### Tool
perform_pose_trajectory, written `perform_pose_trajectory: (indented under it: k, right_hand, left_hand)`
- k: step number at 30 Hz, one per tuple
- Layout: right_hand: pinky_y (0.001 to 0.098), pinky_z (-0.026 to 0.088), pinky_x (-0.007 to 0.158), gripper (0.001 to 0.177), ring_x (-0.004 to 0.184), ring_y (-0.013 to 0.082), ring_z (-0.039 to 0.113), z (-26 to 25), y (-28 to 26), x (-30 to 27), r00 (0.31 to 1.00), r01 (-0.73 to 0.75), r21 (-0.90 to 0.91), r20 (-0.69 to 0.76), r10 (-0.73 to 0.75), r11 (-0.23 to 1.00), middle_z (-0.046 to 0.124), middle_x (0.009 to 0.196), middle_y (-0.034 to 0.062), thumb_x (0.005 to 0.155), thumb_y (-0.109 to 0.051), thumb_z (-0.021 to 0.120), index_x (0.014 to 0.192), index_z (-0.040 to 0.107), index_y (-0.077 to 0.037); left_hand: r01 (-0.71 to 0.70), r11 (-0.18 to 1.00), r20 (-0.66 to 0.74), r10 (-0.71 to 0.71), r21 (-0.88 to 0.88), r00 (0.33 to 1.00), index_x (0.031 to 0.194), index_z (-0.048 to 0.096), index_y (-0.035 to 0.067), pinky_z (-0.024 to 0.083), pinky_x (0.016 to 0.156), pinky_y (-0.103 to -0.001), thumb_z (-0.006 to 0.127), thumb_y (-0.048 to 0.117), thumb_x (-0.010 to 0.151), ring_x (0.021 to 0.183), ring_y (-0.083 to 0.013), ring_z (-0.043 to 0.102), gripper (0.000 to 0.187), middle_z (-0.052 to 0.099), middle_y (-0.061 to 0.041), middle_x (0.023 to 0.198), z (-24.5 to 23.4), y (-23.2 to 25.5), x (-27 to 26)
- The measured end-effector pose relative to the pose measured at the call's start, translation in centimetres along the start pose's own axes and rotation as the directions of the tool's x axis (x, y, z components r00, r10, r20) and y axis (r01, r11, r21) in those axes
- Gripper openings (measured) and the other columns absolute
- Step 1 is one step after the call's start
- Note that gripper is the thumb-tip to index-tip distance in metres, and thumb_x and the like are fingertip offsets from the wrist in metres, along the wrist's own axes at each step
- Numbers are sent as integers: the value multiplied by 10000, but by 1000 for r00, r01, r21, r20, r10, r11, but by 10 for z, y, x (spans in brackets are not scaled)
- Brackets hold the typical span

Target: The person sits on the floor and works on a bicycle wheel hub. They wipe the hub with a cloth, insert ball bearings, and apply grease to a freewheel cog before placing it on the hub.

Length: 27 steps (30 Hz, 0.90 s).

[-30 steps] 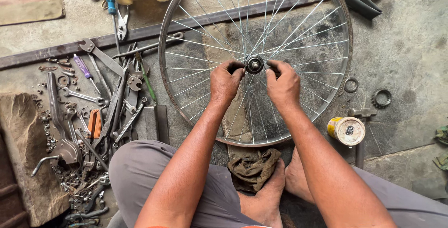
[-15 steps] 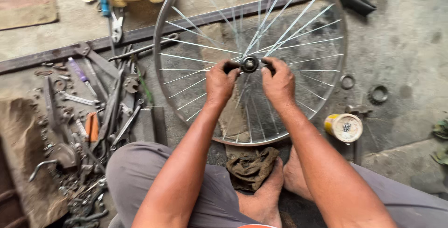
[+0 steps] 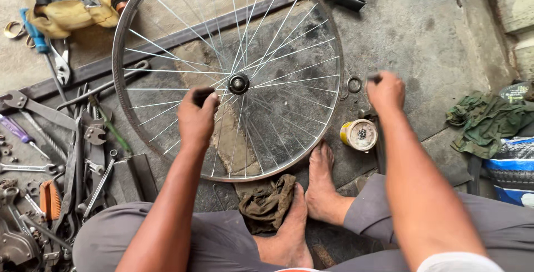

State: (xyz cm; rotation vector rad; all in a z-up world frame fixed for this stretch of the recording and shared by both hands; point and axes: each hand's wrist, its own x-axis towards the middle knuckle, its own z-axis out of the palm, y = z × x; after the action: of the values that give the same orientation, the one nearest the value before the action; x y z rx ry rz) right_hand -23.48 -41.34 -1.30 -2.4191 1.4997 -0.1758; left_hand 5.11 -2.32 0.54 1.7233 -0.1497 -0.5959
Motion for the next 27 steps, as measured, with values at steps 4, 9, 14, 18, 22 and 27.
perform_pose_trajectory:
  k: [4,9,14,18,22,27]
  right_hand:
    - [477,560,878,283,980,386,711,29,59,-6,975,48,-230,223,5,972,758,1064,185,829,-329,813,1029,802,-129]
    - [483,537,926,353,1084,373,675,57,61,-13,953,-177,-263,195,232,948,759,1107,165,872,-402,826,1095,803,-129]
    - [474,518,911,319,1141,338,624,56,47,-8,936,-228,-313,191,296,922,755,1129,103,819,-357,861,1079,806,-180]
    - [454,548,879,291,1032,360,686,53,40,-7,953,-220,-194,165,252,956,759,1073,153,847,-299,840,1106,788,-176]
    - [419,591,826,140,946,319,715,32,24,10,911,-412,538,254,324,735,733,994,118,906,-134,770,1024,711,-86]
    - [459,610,884,117,946,286,717,-20,-30,15,912,-409,912,409,16,31,754,949,119,919,-17,688,1005,663,-92]
  left_hand:
    - [104,958,114,-139,268,984,1084,732,16,533,705,-323,701,268,949,768,-187,677,288,737,-110,845,-19,37,-36]
    - [105,891,233,-227,442,945,1131,744,71,563,808,-333,693,323,920,895,-179,753,333,798,-89,966,-31,55,-76]
    - [111,861,233,-255,496,938,1137,730,63,576,857,-364,687,300,913,966,-234,767,329,790,-130,1043,-25,43,-72]
    - [44,850,243,-200,526,949,1133,740,71,568,862,-362,694,291,914,985,-250,760,313,787,-130,1065,-25,29,-63]
    - [-6,875,238,-124,483,963,1114,746,60,578,840,-364,699,286,921,962,-256,769,301,788,-139,1040,-25,14,-48]
    - [23,896,217,-132,443,967,1104,747,58,581,829,-360,706,291,917,943,-256,775,302,789,-136,1016,-25,4,-39]
